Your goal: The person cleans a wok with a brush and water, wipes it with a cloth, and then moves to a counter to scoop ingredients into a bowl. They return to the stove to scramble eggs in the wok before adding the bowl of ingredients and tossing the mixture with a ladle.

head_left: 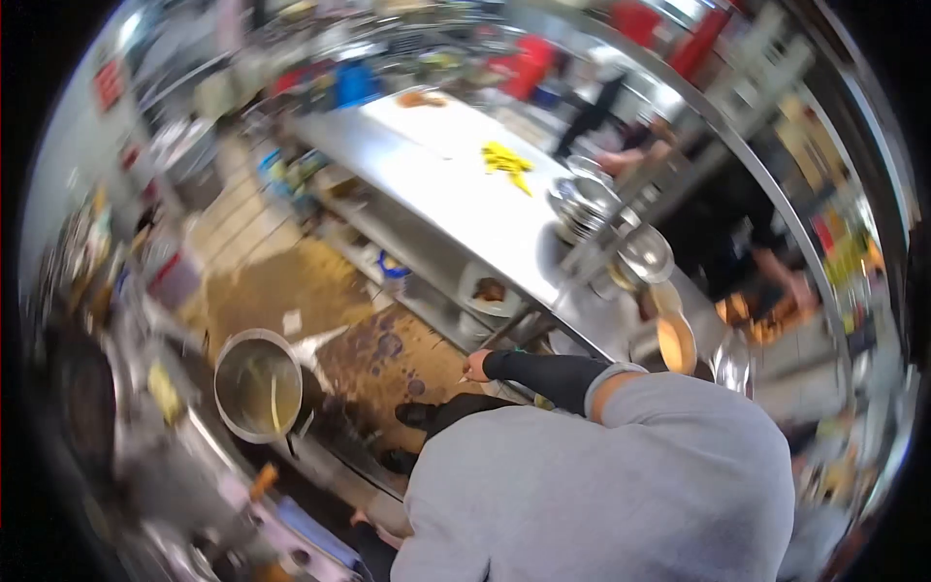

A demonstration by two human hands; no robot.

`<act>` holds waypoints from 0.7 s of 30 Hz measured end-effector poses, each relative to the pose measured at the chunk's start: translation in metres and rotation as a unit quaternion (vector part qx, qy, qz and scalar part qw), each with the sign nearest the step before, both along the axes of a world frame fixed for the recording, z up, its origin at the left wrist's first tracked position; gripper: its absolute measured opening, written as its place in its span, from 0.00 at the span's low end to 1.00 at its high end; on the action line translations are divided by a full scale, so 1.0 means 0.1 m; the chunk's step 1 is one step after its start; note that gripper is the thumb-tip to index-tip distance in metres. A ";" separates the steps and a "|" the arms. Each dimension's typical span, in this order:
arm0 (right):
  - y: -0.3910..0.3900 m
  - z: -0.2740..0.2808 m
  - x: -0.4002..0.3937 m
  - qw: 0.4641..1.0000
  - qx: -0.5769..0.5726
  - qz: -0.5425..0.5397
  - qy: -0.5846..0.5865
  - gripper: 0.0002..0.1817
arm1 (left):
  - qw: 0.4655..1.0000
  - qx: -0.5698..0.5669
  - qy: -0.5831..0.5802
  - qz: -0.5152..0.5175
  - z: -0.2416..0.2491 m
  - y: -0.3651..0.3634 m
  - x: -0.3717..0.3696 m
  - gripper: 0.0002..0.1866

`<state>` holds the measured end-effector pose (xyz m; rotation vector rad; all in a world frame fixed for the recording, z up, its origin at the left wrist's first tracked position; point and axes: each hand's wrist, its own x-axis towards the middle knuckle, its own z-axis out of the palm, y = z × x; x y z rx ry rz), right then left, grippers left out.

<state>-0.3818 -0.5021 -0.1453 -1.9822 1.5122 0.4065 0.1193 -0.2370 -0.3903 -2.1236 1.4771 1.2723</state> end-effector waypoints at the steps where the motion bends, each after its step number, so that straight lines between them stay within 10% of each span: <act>1: 0.10 -0.16 -0.14 1.000 -0.011 -0.026 0.010 0.19 | 0.993 -0.010 -0.034 -0.117 0.00 -0.21 -0.23 0.19; 2: 0.21 -0.21 -0.20 0.998 -0.018 -0.048 0.019 0.18 | 0.986 -0.023 -0.045 -0.157 0.02 -0.17 -0.28 0.19; 4: 0.48 -0.34 -0.37 0.994 0.006 -0.106 0.022 0.18 | 0.957 -0.044 -0.075 0.276 0.09 -0.68 -0.22 0.22; 5: 0.60 -0.48 -0.44 0.993 0.020 -0.107 0.047 0.19 | 0.929 0.193 -0.305 0.079 0.09 -1.17 -0.34 0.15; 6: 0.73 -0.56 -0.49 0.991 0.037 -0.104 0.071 0.20 | 0.929 0.181 -0.317 0.065 0.17 -1.11 -0.46 0.15; 7: 0.89 -0.47 -0.47 0.990 0.033 -0.122 0.062 0.20 | 0.935 0.089 0.067 0.335 0.13 -1.34 -0.53 0.10; 8: 1.06 -0.30 -0.42 0.982 0.036 -0.177 0.055 0.20 | 0.728 -0.014 0.442 0.524 0.42 -1.57 -0.61 0.07; 10: 1.26 -0.23 -0.36 0.968 0.037 -0.245 0.039 0.20 | 0.794 -0.030 0.403 0.454 0.83 -1.86 -0.83 0.05; 12: 1.40 -0.28 -0.33 0.964 0.093 -0.245 0.048 0.21 | 0.921 -0.325 0.211 0.049 1.06 -2.14 -0.99 0.07; 21: 1.15 -0.39 -0.30 0.939 0.147 -0.309 -0.023 0.22 | 0.934 -0.290 0.206 -0.013 1.05 -2.27 -0.83 0.12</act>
